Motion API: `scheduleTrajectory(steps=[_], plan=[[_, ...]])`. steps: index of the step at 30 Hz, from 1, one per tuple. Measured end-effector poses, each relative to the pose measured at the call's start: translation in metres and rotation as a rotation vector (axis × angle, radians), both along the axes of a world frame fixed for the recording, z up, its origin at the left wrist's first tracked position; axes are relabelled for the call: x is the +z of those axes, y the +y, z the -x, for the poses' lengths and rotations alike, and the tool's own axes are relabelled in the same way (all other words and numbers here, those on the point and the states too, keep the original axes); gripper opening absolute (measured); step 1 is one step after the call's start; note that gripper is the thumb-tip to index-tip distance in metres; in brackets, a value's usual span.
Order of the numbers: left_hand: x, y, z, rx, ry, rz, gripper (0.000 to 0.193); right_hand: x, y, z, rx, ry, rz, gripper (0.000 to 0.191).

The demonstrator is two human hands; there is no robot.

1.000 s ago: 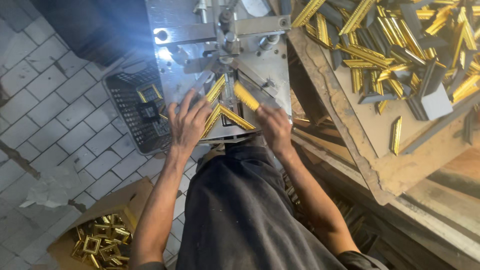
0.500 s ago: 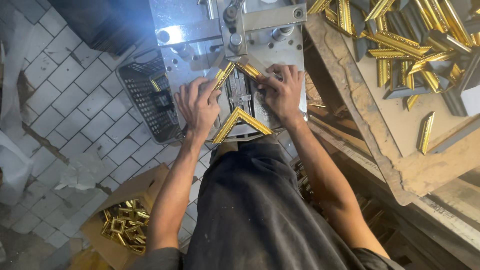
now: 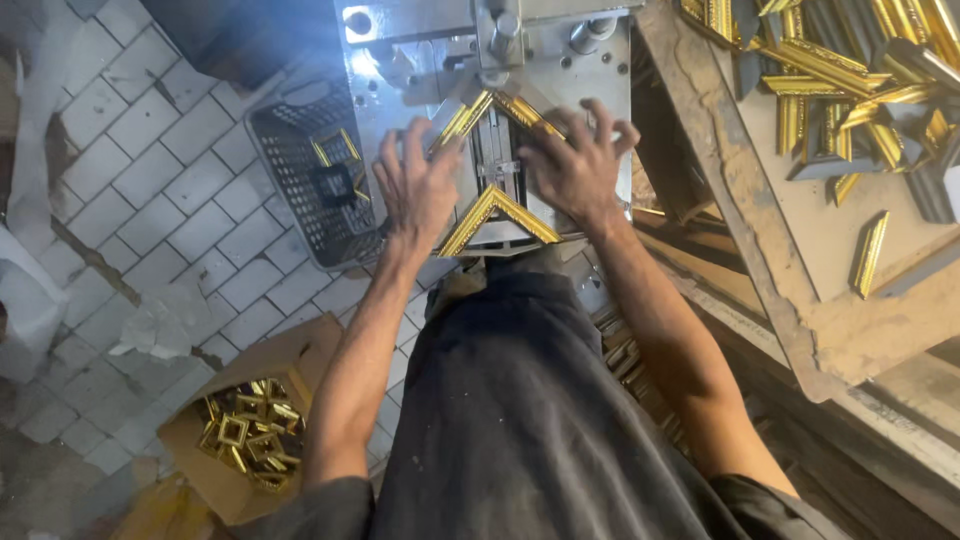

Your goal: The person picks ornate gold frame corner pieces from a pile on the workbench and places two mitered corners into a frame joining machine, aligning them against the fence. They operate the machine to fasten the corners together, then place the joined frame into a basket and repeat the cycle with new corners.

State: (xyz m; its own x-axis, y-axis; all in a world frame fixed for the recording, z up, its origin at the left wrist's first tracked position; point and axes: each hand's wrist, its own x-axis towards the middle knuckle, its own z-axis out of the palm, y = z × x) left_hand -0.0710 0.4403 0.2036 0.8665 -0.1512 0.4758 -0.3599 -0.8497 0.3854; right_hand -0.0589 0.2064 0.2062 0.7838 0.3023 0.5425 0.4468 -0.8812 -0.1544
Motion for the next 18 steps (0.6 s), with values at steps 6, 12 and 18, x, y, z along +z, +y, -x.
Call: scheduleTrajectory(steps=[6, 12, 18], plan=[[0.004, 0.007, 0.06, -0.202, 0.284, 0.0, 0.017, -0.019, 0.001, 0.07, -0.133, 0.681, 0.066, 0.026], [-0.013, 0.023, 0.071, -0.105, 0.439, 0.245, 0.047, 0.007, -0.034, 0.068, 0.052, 0.376, 0.0, 0.047], [-0.005, 0.017, -0.003, -0.146, 0.139, -0.182, 0.033, 0.003, -0.03, 0.01, 0.033, 0.287, 0.441, 0.043]])
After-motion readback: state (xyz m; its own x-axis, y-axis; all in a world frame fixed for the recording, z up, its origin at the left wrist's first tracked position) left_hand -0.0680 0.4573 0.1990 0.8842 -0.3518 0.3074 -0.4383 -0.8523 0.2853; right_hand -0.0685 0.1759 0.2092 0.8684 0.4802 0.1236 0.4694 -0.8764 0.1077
